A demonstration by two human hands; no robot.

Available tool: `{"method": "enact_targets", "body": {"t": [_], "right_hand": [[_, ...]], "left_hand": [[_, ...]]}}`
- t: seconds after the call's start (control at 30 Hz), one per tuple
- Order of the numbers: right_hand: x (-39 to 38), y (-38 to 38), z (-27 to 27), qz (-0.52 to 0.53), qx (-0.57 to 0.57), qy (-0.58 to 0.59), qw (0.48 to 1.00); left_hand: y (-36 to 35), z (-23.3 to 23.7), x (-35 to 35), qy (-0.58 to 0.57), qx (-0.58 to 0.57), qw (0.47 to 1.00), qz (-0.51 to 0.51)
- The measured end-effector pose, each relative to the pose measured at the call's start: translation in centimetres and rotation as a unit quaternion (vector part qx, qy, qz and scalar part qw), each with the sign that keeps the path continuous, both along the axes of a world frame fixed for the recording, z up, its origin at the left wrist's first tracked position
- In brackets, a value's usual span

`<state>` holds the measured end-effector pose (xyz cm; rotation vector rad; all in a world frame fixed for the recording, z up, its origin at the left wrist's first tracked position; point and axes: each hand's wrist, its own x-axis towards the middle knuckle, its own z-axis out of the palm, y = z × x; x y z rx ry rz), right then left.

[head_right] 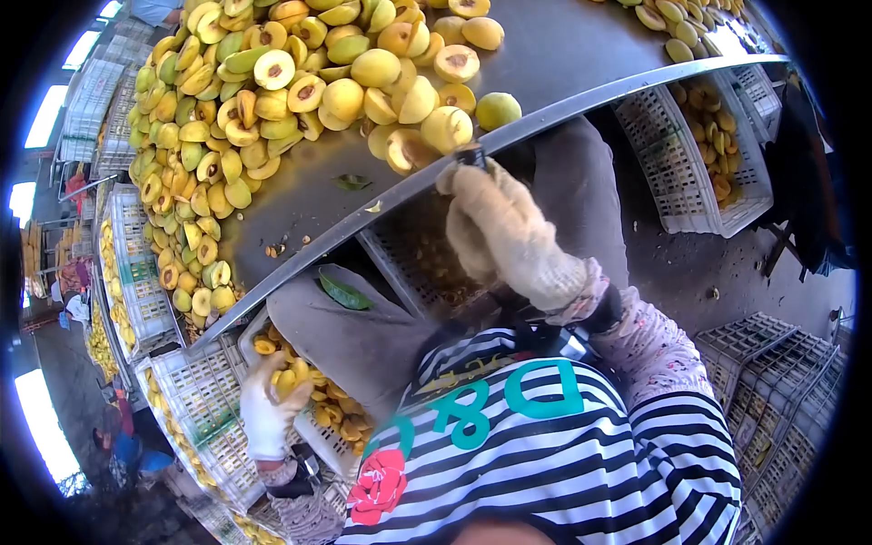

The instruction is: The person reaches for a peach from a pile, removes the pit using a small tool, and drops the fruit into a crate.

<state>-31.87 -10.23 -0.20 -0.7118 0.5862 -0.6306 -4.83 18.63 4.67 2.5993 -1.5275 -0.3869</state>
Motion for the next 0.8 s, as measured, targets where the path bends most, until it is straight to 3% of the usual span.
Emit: {"method": "enact_targets", "body": {"t": [0.03, 0.07, 0.17, 0.27, 0.33, 0.37, 0.4, 0.43, 0.53, 0.63, 0.8], "right_hand": [[-0.7, -0.3, -0.4, 0.000, 0.019, -0.005, 1.000], [-1.4, -0.7, -0.9, -0.001, 0.036, -0.009, 0.999], [-3.0, -1.4, -1.8, -0.020, 0.080, -0.037, 0.996], [-5.7, -2.8, -0.7, -0.057, 0.087, -0.003, 0.995], [-8.5, -3.7, -0.8, -0.129, 0.023, 0.033, 0.991], [-10.2, -4.3, -1.8, -0.154, 0.046, 0.011, 0.987], [-11.2, -4.5, -1.4, -0.193, 0.071, 0.009, 0.979], [-12.2, -4.7, -1.4, -0.218, 0.086, 0.022, 0.972], [-14.7, -4.9, -2.4, -0.252, 0.106, 0.029, 0.962], [-15.2, -5.3, -2.9, -0.268, 0.114, 0.053, 0.955], [-13.7, -7.3, -2.8, -0.256, 0.145, 0.069, 0.953]], "left_hand": [[-0.8, 1.2, -0.8, -0.015, -0.068, 0.997, 0.033], [-2.3, 2.7, -1.9, 0.139, -0.125, 0.980, 0.071], [-10.2, 2.7, -7.5, 0.154, -0.109, 0.981, -0.037], [-17.5, -5.5, -9.2, 0.200, -0.049, 0.967, -0.149], [-20.8, -13.2, -8.8, 0.198, 0.006, 0.961, -0.192], [-22.1, -17.3, -8.2, 0.227, 0.030, 0.954, -0.193], [-25.3, -17.7, -9.4, 0.266, 0.212, 0.931, -0.131], [-25.4, -23.5, -8.9, 0.196, 0.173, 0.935, -0.240], [-23.6, -36.1, -11.0, 0.185, 0.298, 0.876, -0.331], [-21.5, -38.0, -14.3, 0.122, 0.370, 0.866, -0.315], [-18.8, -39.8, -14.7, 0.174, 0.344, 0.888, -0.252]]}}
